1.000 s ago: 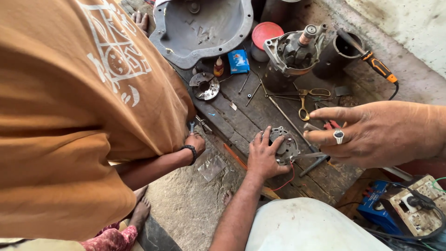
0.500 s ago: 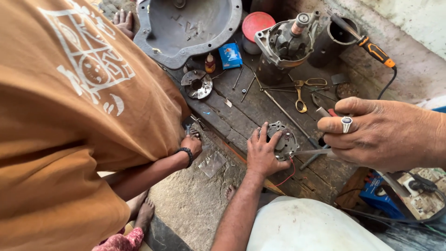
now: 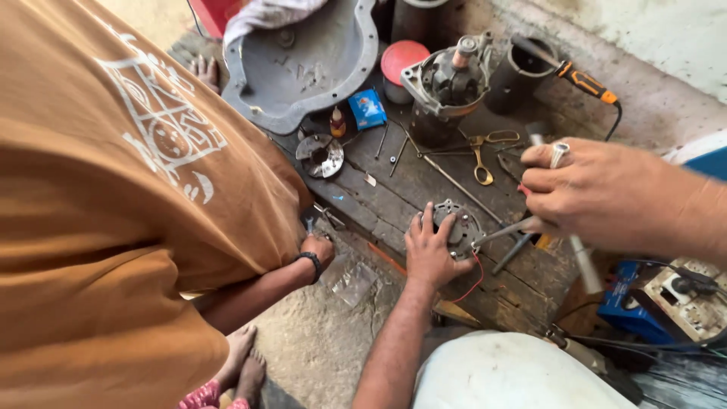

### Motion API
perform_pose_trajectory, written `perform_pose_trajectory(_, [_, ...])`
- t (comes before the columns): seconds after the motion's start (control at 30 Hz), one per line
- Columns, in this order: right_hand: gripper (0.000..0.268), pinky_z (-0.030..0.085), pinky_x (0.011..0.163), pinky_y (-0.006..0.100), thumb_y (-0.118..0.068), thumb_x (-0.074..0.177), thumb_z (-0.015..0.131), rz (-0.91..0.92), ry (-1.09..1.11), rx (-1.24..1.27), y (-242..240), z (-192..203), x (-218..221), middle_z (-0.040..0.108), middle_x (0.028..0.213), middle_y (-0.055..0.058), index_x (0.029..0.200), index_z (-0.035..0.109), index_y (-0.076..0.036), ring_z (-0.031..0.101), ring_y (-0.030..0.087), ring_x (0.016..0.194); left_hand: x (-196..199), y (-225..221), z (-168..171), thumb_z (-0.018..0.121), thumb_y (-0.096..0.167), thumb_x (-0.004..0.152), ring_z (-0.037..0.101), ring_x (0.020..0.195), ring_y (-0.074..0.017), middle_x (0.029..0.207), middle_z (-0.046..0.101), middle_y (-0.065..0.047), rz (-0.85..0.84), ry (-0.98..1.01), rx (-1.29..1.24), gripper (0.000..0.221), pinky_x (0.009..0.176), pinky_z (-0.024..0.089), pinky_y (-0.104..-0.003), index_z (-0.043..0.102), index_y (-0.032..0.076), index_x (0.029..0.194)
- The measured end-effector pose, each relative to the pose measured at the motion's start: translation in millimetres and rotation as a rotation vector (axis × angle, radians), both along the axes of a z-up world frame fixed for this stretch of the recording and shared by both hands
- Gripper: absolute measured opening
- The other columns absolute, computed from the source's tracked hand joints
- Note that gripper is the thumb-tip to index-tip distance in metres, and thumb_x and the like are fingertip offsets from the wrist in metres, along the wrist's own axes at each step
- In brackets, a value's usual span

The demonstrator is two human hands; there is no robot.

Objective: Repairing and assembling components of an automotive alternator on a workbench.

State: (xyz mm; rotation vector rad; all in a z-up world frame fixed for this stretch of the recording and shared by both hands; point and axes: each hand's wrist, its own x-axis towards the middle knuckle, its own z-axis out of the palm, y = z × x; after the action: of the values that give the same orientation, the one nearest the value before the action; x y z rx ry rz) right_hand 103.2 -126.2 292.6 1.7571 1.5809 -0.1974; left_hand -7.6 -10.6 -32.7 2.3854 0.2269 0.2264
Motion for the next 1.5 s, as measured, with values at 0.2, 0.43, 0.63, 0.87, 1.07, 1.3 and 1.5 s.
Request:
perform_pose_trajectory(0.2, [0.040, 0.057, 0.088, 0.044, -0.057, 0.073, 0.071, -0.012, -0.085, 0.434, -97.3, 4.4, 62.8, 0.072, 0.090, 0.003, 0.070, 0.072, -0.018, 0.068, 0.024, 0.115, -11.3, 12.5, 31.6, 0.099, 0.047, 0.050, 0.023, 0.148, -0.0451, 0.162, 0.022, -0.024, -0.021, 0.000, -0.085, 0.117, 0.116, 0.019, -0.066, 0.043, 0.025, 0.150])
perform_pose_trajectory(0.43, [0.036, 0.048, 0.077, 0.041, -0.044, 0.097, 0.070, -0.554, -0.064, 0.876, -196.9, -144.2, 68.3, 0.063, 0.078, 0.009, 0.085, 0.069, -0.010, 0.059, 0.025, 0.079, -107.0, 16.9, -4.0, 0.087, 0.028, 0.079, 0.036, 0.149, -0.0411, 0.162, 0.036, -0.020, 0.215, -0.097, -0.312, 0.084, 0.119, 0.035, -0.053, 0.046, 0.019, 0.152])
perform_pose_trajectory(0.63, [0.038, 0.051, 0.084, 0.049, -0.038, 0.100, 0.066, -0.866, 0.144, 0.999, -196.6, -279.9, 34.3, 0.065, 0.084, 0.015, 0.082, 0.067, -0.004, 0.062, 0.033, 0.089, -220.8, 12.1, -100.6, 0.084, 0.021, 0.079, 0.060, 0.123, -0.0353, 0.132, 0.064, -0.019, 0.527, 0.112, -0.273, 0.063, 0.104, 0.047, -0.045, 0.059, 0.007, 0.135])
perform_pose_trajectory(0.87, [0.022, 0.050, 0.097, 0.051, -0.025, 0.088, 0.070, -0.626, 0.237, 1.018, -182.1, -351.3, 66.3, 0.065, 0.107, 0.014, 0.096, 0.066, -0.005, 0.060, 0.034, 0.108, -270.0, -13.6, -107.6, 0.080, 0.022, 0.080, 0.074, 0.097, -0.0273, 0.107, 0.076, -0.015, 0.800, 0.294, -0.442, 0.043, 0.085, 0.058, -0.039, 0.070, 0.006, 0.119])
perform_pose_trajectory(1.07, [0.037, 0.050, 0.099, 0.048, -0.011, 0.083, 0.064, -0.471, 0.084, 0.763, -155.3, -322.6, 73.4, 0.060, 0.134, 0.017, 0.119, 0.067, -0.016, 0.058, 0.034, 0.122, -253.9, -33.0, -70.7, 0.078, 0.024, 0.081, 0.075, 0.094, -0.0271, 0.103, 0.077, -0.016, 0.779, 0.269, -0.443, 0.040, 0.084, 0.057, -0.038, 0.074, 0.007, 0.117])
perform_pose_trajectory(1.3, [0.039, 0.055, 0.096, 0.042, -0.040, 0.094, 0.065, -0.962, 0.805, 0.771, -101.8, -277.9, 8.0, 0.072, 0.118, 0.010, 0.118, 0.073, -0.010, 0.068, 0.024, 0.110, -226.5, -32.9, -53.2, 0.078, 0.023, 0.081, 0.075, 0.094, -0.0295, 0.104, 0.077, -0.017, 0.714, 0.256, -0.445, 0.037, 0.086, 0.058, -0.039, 0.074, 0.004, 0.113])
perform_pose_trajectory(1.5, [0.037, 0.052, 0.066, 0.032, -0.036, 0.095, 0.064, -1.493, 1.627, 0.602, -71.8, -327.5, -69.2, 0.072, 0.089, 0.004, 0.119, 0.075, -0.010, 0.063, 0.015, 0.075, -220.7, -33.8, -60.8, 0.077, 0.021, 0.081, 0.075, 0.099, -0.0288, 0.106, 0.078, -0.017, 0.635, 0.229, -0.425, 0.036, 0.088, 0.058, -0.038, 0.074, 0.001, 0.111])
